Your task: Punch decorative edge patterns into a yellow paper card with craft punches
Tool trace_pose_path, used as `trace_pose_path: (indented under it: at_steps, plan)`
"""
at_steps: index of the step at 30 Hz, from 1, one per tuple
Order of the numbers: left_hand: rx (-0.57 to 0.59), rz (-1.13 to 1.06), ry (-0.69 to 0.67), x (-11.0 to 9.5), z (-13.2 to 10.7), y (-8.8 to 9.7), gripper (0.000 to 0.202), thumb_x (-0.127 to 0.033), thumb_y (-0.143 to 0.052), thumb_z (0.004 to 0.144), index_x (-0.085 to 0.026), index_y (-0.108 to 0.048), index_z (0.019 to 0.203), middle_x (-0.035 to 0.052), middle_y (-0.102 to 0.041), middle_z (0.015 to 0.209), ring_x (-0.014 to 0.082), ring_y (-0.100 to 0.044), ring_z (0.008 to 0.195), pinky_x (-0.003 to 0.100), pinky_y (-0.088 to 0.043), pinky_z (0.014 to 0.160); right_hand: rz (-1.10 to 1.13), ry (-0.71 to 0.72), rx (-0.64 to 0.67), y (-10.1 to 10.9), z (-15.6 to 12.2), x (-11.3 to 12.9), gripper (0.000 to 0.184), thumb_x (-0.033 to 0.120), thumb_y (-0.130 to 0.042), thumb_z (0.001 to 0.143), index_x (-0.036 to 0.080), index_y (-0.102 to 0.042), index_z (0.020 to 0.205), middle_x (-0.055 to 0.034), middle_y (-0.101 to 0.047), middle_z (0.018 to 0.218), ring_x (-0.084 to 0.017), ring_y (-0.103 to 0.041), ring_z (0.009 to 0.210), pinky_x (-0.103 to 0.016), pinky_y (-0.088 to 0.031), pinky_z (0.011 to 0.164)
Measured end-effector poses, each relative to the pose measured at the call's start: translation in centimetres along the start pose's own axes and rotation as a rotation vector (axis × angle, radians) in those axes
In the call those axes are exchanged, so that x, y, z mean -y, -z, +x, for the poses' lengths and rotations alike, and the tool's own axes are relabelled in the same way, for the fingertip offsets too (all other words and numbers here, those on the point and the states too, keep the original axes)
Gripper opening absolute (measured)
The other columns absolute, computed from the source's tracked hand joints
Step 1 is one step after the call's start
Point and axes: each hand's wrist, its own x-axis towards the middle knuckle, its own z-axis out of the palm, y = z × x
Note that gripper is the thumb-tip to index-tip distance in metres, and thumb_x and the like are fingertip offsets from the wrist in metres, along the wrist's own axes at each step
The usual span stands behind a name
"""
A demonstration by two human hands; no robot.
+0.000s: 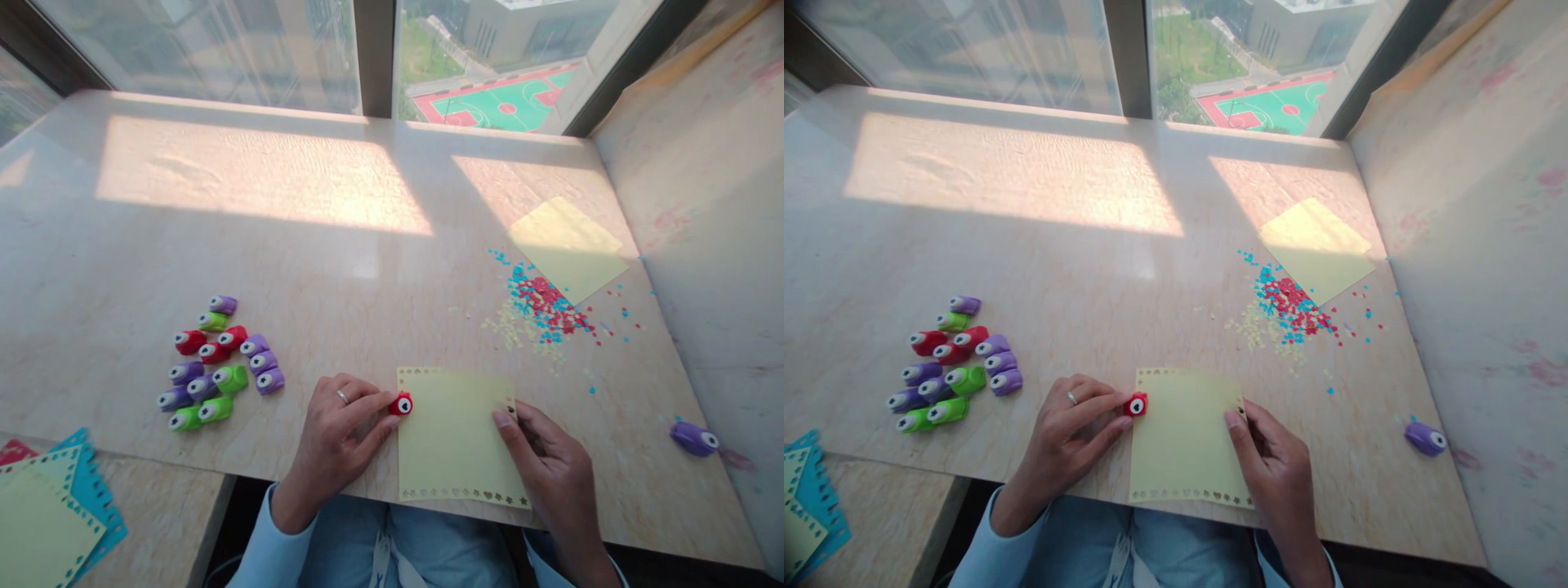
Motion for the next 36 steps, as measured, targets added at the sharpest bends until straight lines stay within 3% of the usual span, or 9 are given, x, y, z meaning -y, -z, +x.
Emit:
trace_pose_path:
  at_steps: [7,14,16,20,25,31,36]
  plan:
    - [0.027,-0.029,0.037,-0.1,-0.1,0.2,0.025,-0.039,-0.064,0.085,-0.028,-0.067,0.108,0.0057,-0.071,0.091,0.0240,-0.064,0.087,0.041,-0.048,0.077,0.004,0.027,-0.096,-0.3,-0.5,-1.0,0.038,0.044,-0.065,0.084,0.020,-0.068,0.113,-0.0077,-0.074,0.085,-0.019,-0.068,0.064,-0.026,-0.055,0.051]
    - [-0.054,-0.128,0.088,-0.2,-0.1,0.3,0.022,-0.035,-0.058,0.089,-0.025,-0.067,0.107,0.0058,-0.071,0.091,0.0214,-0.064,0.086,0.038,-0.049,0.077,-0.115,0.314,-0.313,-0.4,-1.0,-1.2,0.027,0.032,-0.060,0.089,0.019,-0.065,0.111,-0.0109,-0.068,0.102,-0.022,-0.065,0.086,-0.037,-0.055,0.077]
    - [-0.097,-0.181,0.129,-0.3,-0.2,0.2,0.020,-0.033,-0.058,0.090,-0.023,-0.068,0.104,0.0057,-0.070,0.089,0.0197,-0.063,0.083,0.035,-0.049,0.075,-0.174,0.430,-0.291,-0.3,-0.9,-1.0,0.021,0.028,-0.059,0.089,0.020,-0.066,0.108,-0.0101,-0.069,0.100,-0.022,-0.065,0.088,-0.039,-0.054,0.080]
    - [-0.219,-0.234,0.191,-0.5,-0.4,-0.1,0.016,-0.032,-0.057,0.090,-0.020,-0.067,0.094,0.0050,-0.067,0.085,0.0173,-0.062,0.079,0.031,-0.050,0.071,-0.223,0.595,-0.115,-0.6,-0.5,-0.6,0.017,0.023,-0.056,0.091,0.022,-0.067,0.104,-0.0083,-0.071,0.096,-0.022,-0.065,0.092,-0.039,-0.053,0.083]
    - [-0.226,-0.182,0.209,-0.8,-0.6,-0.7,0.017,-0.034,-0.058,0.089,-0.020,-0.066,0.083,0.0028,-0.065,0.077,0.0151,-0.058,0.070,0.028,-0.047,0.066,-0.220,0.591,-0.067,-1.0,0.0,-0.9,0.018,0.027,-0.055,0.092,0.022,-0.068,0.103,-0.0084,-0.072,0.097,-0.023,-0.065,0.092,-0.041,-0.053,0.083]
    - [-0.284,-0.373,0.402,-1.0,0.2,-0.6,0.027,-0.043,-0.058,0.086,-0.017,-0.065,0.079,0.0014,-0.064,0.072,0.0142,-0.056,0.065,0.025,-0.044,0.059,-0.110,0.531,-0.067,-0.9,0.1,-1.4,0.019,0.032,-0.056,0.091,0.021,-0.069,0.101,-0.0088,-0.072,0.098,-0.023,-0.066,0.093,-0.040,-0.053,0.084]
    - [-0.208,-0.419,0.480,-2.1,0.8,-0.1,0.033,-0.048,-0.057,0.083,-0.016,-0.065,0.081,0.0023,-0.065,0.074,0.0152,-0.057,0.069,0.025,-0.044,0.062,0.048,0.407,-0.080,-0.7,0.1,-1.7,0.021,0.035,-0.058,0.090,0.020,-0.069,0.098,-0.0081,-0.072,0.097,-0.020,-0.067,0.086,-0.037,-0.054,0.079]
